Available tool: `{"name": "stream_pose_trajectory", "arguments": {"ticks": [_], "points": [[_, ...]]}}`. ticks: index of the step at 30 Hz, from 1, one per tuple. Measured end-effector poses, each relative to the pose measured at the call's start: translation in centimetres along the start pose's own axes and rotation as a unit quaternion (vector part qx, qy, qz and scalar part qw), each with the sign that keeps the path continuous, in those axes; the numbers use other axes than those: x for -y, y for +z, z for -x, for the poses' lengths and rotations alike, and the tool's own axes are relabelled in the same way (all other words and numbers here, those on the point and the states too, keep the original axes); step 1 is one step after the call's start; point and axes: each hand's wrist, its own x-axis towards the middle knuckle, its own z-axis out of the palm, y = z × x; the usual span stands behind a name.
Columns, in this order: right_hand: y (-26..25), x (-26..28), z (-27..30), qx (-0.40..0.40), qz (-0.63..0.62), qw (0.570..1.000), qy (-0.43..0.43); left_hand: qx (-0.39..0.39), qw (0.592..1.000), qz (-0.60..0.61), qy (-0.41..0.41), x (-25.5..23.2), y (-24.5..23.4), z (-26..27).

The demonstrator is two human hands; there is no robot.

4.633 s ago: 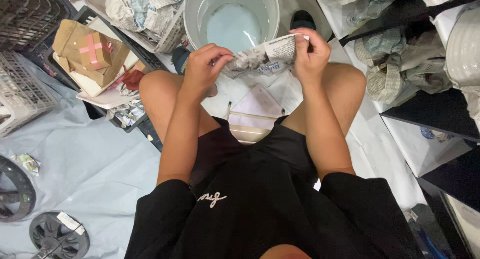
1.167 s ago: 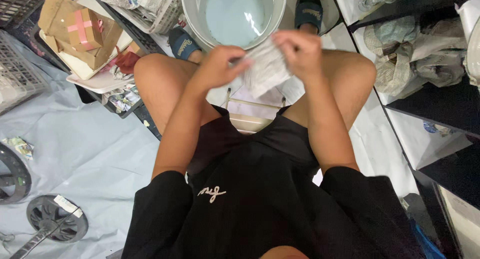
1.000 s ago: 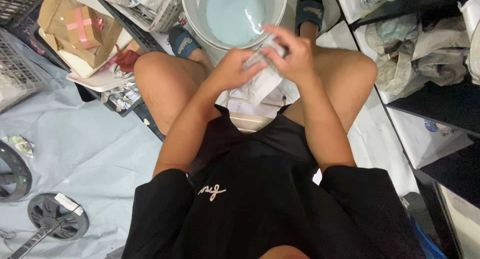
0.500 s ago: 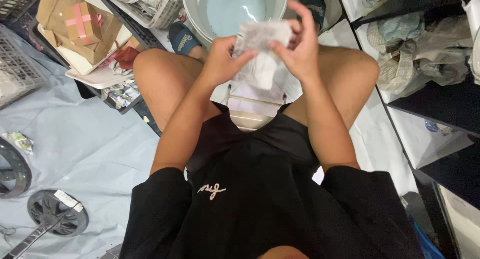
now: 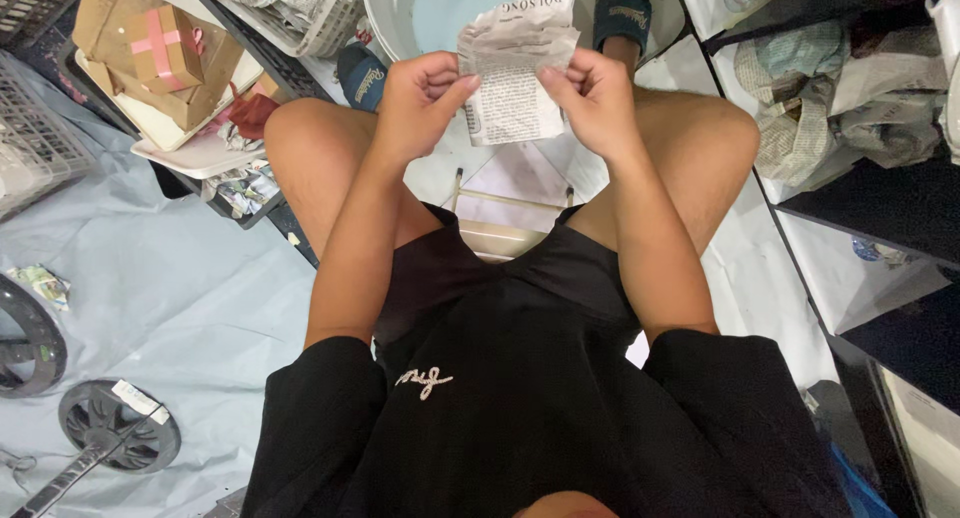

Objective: The person sits cross-legged and repeatedly wraps small ceramic items, such as cups and bowls, with newspaper. They fold the paper around each item and place the wrapped pieces onto a nearby shelf.

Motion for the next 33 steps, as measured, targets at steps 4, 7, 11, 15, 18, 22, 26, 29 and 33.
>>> {"name": "stream_pose_trajectory", "arguments": {"ticks": [4,7,11,15,18,22,26,29,33], "points": [[0.2,0.4,-0.1,0.023,-0.011,1.0,-0.006,0.011,1.0,-0.001,0.029,-0.2,-0.2,0.2],[0.0,0.5,0.0,0.035,-0.062,0.997,-0.036,-0.001,1.0,-0.008,0.015,0.0,-0.1,0.2],[-0.2,0.6,0.0,0.023,0.057,0.995,-0.076,0.001,0.997,-0.03,0.07,-0.1,-0.2,0.2],[0.0,1.2,0.0,0.014,0.145,0.985,-0.093,0.007,0.989,-0.065,0.133,-0.7,-0.1,0.3],[0.4,2.0,-0.1,0.004,0.17,0.98,-0.105,0.017,0.994,0.005,0.112,-1.5,0.0,0.3],[1.0,3.1,0.0,0.013,0.161,0.979,-0.127,-0.013,0.998,-0.003,0.053,-2.3,0.2,0.2],[1.5,4.2,-0.1,0.061,0.199,0.967,-0.147,0.014,0.987,-0.129,0.094,-1.7,1.3,0.3],[2.0,4.8,-0.1,0.049,0.09,0.993,-0.063,0.002,0.988,-0.139,0.07,-0.8,1.8,0.2],[2.1,4.9,-0.1,0.023,-0.034,0.999,0.036,-0.021,0.993,-0.07,0.096,-0.2,2.1,-0.2]]}}
